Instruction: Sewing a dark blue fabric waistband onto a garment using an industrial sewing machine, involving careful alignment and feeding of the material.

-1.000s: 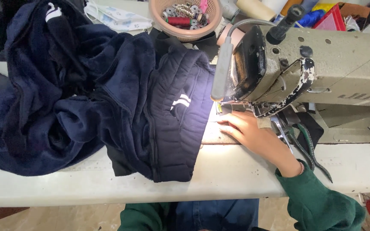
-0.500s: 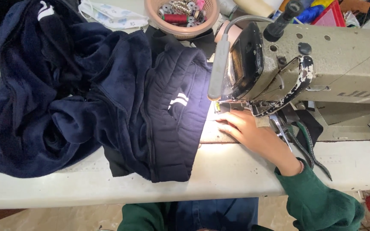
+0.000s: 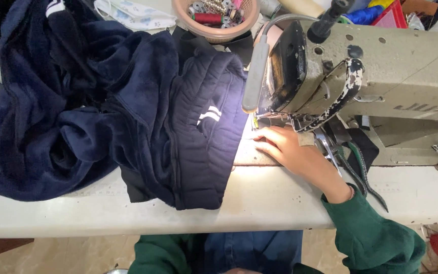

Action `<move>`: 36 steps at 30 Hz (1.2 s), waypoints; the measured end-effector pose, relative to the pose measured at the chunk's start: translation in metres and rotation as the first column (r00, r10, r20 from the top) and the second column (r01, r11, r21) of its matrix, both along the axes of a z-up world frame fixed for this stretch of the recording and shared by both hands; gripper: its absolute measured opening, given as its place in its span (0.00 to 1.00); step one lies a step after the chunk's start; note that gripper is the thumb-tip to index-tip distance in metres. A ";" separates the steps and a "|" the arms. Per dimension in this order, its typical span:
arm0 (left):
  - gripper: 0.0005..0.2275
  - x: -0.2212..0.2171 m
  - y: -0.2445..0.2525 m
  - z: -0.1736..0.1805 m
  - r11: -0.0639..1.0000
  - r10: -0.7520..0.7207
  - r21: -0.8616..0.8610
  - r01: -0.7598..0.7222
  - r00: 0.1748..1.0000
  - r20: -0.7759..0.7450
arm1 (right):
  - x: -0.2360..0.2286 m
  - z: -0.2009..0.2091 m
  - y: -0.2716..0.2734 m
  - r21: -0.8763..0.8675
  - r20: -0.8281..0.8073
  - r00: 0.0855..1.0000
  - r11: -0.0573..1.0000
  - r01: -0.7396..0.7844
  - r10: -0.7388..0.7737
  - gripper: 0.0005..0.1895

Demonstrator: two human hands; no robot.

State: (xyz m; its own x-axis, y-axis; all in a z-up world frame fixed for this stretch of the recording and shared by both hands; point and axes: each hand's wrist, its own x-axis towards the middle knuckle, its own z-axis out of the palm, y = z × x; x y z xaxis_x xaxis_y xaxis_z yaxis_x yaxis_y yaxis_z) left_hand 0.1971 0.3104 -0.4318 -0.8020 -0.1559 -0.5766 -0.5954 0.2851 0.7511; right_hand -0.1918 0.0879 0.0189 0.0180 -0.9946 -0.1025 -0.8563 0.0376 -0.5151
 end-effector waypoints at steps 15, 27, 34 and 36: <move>0.19 -0.085 -0.237 0.465 0.866 -0.458 0.047 0.497 0.828 -0.324 | 0.006 -0.003 0.000 -0.139 0.190 0.980 0.990 -0.026 0.053 0.07; 0.34 -0.147 -0.334 0.419 0.412 -0.438 -0.886 -0.213 0.807 -0.397 | 0.008 0.003 0.005 -0.085 0.141 0.988 0.993 0.078 -0.066 0.07; 0.16 -0.170 -0.324 0.410 0.306 -0.336 -0.888 -0.342 0.834 -0.437 | 0.012 0.009 0.003 -0.068 0.116 0.991 0.995 0.074 -0.065 0.07; 0.12 -0.189 -0.331 0.403 0.215 -0.352 -0.905 -0.367 0.835 -0.422 | 0.014 0.009 0.002 -0.091 0.115 0.992 0.994 0.062 -0.051 0.07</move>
State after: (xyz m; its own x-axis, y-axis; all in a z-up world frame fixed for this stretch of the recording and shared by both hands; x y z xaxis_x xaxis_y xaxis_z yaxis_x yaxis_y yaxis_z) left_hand 0.0079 -0.0209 -0.0283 -0.8488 -0.2769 0.4505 -0.2947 0.9551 0.0318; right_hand -0.1780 0.0895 0.0282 -0.0325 -0.9994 -0.0093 -0.7908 0.0314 -0.6113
